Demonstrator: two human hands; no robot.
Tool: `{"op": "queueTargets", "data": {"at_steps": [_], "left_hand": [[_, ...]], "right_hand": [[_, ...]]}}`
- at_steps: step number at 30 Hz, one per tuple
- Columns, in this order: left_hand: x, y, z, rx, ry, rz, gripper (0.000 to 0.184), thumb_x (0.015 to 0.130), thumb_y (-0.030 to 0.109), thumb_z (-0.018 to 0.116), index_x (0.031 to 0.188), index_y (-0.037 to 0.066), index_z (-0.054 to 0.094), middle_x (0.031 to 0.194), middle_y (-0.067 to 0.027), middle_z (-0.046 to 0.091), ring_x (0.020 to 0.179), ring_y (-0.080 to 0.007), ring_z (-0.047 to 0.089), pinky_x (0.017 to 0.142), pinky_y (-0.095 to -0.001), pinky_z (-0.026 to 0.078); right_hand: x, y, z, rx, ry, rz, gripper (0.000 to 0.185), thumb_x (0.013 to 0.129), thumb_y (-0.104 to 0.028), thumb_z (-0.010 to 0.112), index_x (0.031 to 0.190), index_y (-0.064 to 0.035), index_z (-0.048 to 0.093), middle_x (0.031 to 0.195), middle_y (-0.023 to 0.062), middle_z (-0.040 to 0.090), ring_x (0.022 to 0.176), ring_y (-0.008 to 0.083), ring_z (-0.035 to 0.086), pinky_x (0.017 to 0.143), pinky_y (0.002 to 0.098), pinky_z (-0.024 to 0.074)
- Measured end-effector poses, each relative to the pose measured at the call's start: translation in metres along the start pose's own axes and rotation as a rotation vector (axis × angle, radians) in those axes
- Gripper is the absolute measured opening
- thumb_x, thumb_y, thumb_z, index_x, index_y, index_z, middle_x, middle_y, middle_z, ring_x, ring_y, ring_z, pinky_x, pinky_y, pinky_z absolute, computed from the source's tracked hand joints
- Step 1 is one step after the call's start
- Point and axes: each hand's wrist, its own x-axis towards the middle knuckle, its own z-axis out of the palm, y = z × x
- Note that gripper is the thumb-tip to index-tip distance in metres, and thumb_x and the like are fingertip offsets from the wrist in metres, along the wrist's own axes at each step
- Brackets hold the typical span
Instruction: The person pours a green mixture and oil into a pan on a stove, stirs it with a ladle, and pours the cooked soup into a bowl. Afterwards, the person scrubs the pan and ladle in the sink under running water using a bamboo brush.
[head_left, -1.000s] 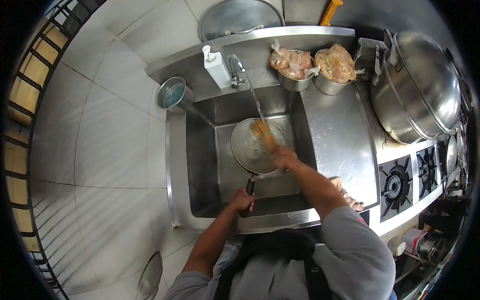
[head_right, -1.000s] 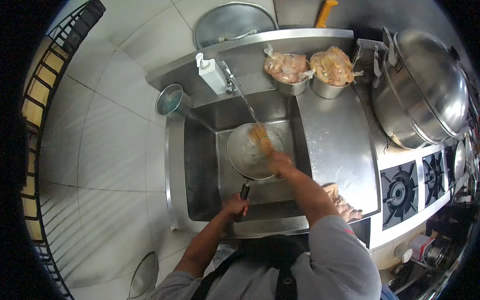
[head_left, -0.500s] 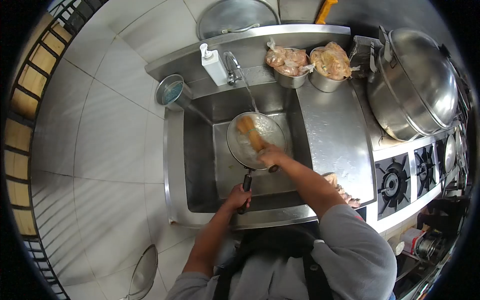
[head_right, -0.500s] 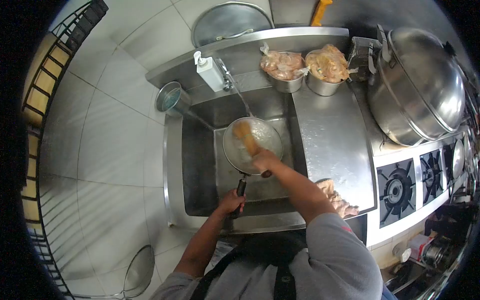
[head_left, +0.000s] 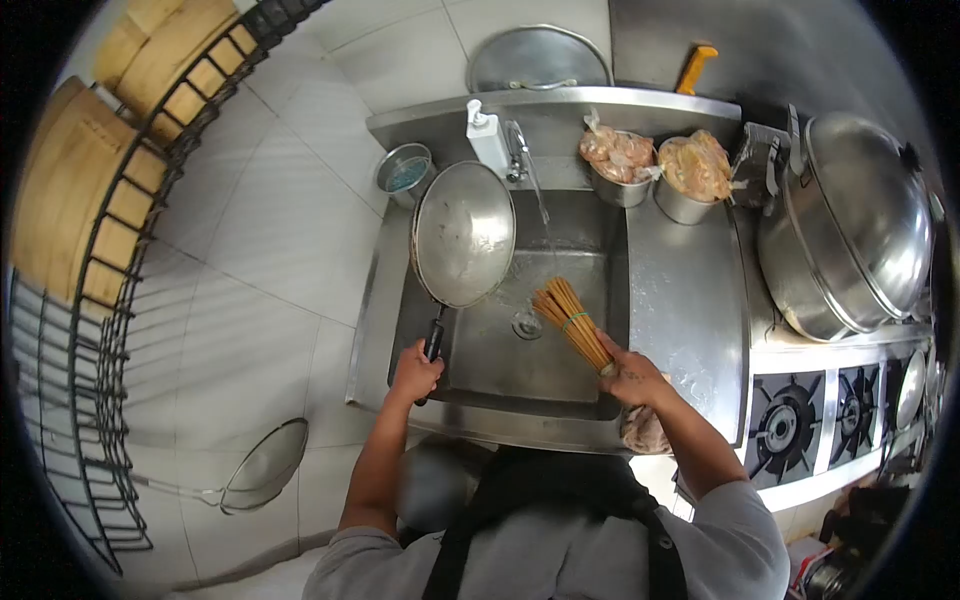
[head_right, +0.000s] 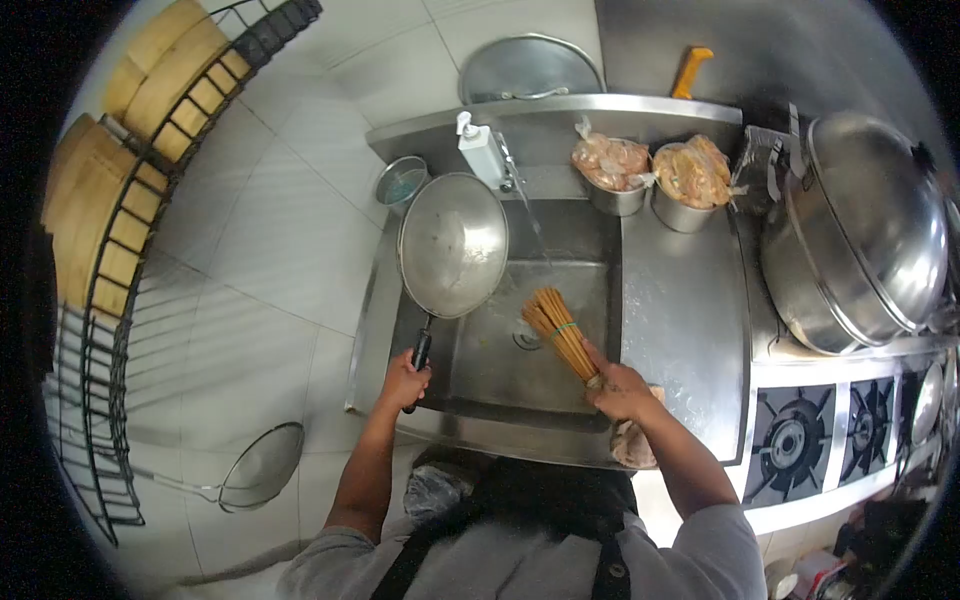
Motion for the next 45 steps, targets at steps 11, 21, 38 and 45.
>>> {"op": "queueTargets", "data": {"at_steps": [11, 21, 38, 45], "left_hand": [[-0.014, 0.019, -0.014, 0.129, 0.339, 0.306, 0.015, 0.075, 0.01, 0.062, 0.082, 0.002, 0.052, 0.053, -0.0092, 0.05, 0.048, -0.0214, 0.054, 0.049, -0.0382, 0.043], [0.001, -0.049, 0.077, -0.031, -0.015, 0.062, 0.016, 0.072, 0.008, 0.06, 0.08, 0.003, 0.048, 0.056, -0.0032, 0.042, 0.049, -0.0129, 0.042, 0.049, -0.0301, 0.039], [0.084, -0.06, 0.049, 0.078, -0.054, 0.214, 0.023, 0.073, 0.014, 0.063, 0.087, 0.002, 0.05, 0.058, -0.0102, 0.046, 0.051, -0.0208, 0.046, 0.052, -0.0342, 0.041], [0.093, -0.071, 0.041, 0.079, -0.082, 0.213, 0.023, 0.072, 0.013, 0.063, 0.088, 0.001, 0.052, 0.059, -0.011, 0.048, 0.051, -0.0214, 0.046, 0.053, -0.0345, 0.041]], "right_hand": [[-0.017, -0.064, -0.019, 0.28, 0.235, -0.266, 0.09, 0.075, -0.021, 0.067, 0.15, -0.0207, 0.017, 0.119, 0.0251, 0.059, 0.112, 0.0371, 0.058, 0.094, 0.0366, 0.0444], [0.093, -0.056, -0.001, -0.244, -0.195, 0.036, 0.086, 0.075, -0.026, 0.062, 0.149, -0.0172, 0.019, 0.108, 0.0253, 0.062, 0.1, 0.0383, 0.062, 0.087, 0.0409, 0.0482], [0.157, -0.094, -0.038, -0.781, -0.29, -0.086, 0.065, 0.072, -0.015, 0.059, 0.134, -0.0157, 0.044, 0.087, 0.0161, 0.069, 0.087, 0.0329, 0.067, 0.072, 0.0405, 0.0536], [0.173, -0.101, -0.039, -0.935, -0.321, -0.111, 0.055, 0.075, -0.012, 0.062, 0.129, -0.017, 0.052, 0.091, 0.0117, 0.069, 0.087, 0.0285, 0.068, 0.071, 0.0395, 0.054]]}}
